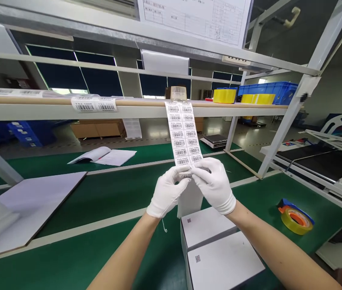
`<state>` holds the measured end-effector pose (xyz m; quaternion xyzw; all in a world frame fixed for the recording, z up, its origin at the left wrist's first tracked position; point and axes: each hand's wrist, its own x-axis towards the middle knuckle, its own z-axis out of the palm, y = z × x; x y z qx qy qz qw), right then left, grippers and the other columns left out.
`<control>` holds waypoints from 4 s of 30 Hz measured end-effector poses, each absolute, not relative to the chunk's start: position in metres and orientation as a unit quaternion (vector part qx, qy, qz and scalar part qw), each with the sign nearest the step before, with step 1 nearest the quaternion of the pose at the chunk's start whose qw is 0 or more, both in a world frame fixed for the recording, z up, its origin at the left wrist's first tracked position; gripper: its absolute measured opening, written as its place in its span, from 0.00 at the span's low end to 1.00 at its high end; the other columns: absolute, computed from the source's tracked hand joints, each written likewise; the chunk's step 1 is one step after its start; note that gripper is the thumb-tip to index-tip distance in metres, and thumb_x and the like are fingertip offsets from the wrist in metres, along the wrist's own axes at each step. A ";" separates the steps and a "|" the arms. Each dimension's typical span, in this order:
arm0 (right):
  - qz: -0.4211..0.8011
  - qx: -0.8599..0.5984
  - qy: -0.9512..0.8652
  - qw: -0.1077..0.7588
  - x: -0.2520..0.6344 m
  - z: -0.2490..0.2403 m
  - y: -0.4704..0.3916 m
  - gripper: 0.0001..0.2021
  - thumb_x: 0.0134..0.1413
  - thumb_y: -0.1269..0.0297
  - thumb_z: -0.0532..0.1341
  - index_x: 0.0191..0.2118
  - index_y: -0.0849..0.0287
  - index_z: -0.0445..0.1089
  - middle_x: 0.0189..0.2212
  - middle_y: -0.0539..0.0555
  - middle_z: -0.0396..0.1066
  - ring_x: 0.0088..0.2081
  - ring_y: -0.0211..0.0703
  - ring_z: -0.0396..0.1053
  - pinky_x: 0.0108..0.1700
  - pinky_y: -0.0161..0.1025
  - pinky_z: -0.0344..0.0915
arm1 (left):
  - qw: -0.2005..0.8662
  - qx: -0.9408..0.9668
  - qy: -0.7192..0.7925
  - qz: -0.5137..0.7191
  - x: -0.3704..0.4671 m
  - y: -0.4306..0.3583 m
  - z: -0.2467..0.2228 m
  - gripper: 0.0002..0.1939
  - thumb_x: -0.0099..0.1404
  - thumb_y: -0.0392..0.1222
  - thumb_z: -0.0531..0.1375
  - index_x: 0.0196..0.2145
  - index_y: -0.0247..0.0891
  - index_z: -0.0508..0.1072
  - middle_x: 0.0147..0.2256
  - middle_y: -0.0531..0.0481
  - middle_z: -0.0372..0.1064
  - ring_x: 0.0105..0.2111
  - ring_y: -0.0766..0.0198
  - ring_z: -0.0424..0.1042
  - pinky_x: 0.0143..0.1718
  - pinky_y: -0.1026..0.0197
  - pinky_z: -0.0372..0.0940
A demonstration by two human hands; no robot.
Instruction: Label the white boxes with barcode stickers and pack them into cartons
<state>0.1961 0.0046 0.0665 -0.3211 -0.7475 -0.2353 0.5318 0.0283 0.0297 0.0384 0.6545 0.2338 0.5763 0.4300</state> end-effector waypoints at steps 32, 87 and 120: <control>0.362 -0.690 -0.625 0.056 0.208 -0.005 -0.126 0.10 0.62 0.72 0.56 0.29 0.55 0.66 0.24 0.44 0.70 0.27 0.37 0.67 0.32 0.36 0.61 | 0.311 0.748 0.199 0.551 0.022 0.068 0.005 0.33 0.59 0.37 0.71 0.59 0.57 0.69 0.64 0.60 0.67 0.67 0.59 0.65 0.70 0.54 0.65; -0.038 -0.620 -0.696 0.359 0.261 0.036 -0.090 0.16 0.67 0.61 0.60 0.58 0.55 0.69 0.56 0.60 0.73 0.56 0.55 0.73 0.59 0.54 0.72 | 0.317 0.663 0.343 0.586 0.031 0.042 0.030 0.26 0.57 0.47 0.75 0.50 0.41 0.74 0.55 0.47 0.77 0.57 0.46 0.76 0.60 0.46 0.73; 0.228 -0.654 -0.677 0.248 0.257 0.018 -0.081 0.10 0.72 0.61 0.52 0.38 0.52 0.67 0.33 0.49 0.71 0.35 0.43 0.70 0.39 0.40 0.68 | 0.333 0.665 0.505 0.438 0.001 -0.015 -0.061 0.40 0.63 0.53 0.69 0.68 0.48 0.62 0.67 0.40 0.64 0.68 0.42 0.63 0.69 0.38 0.60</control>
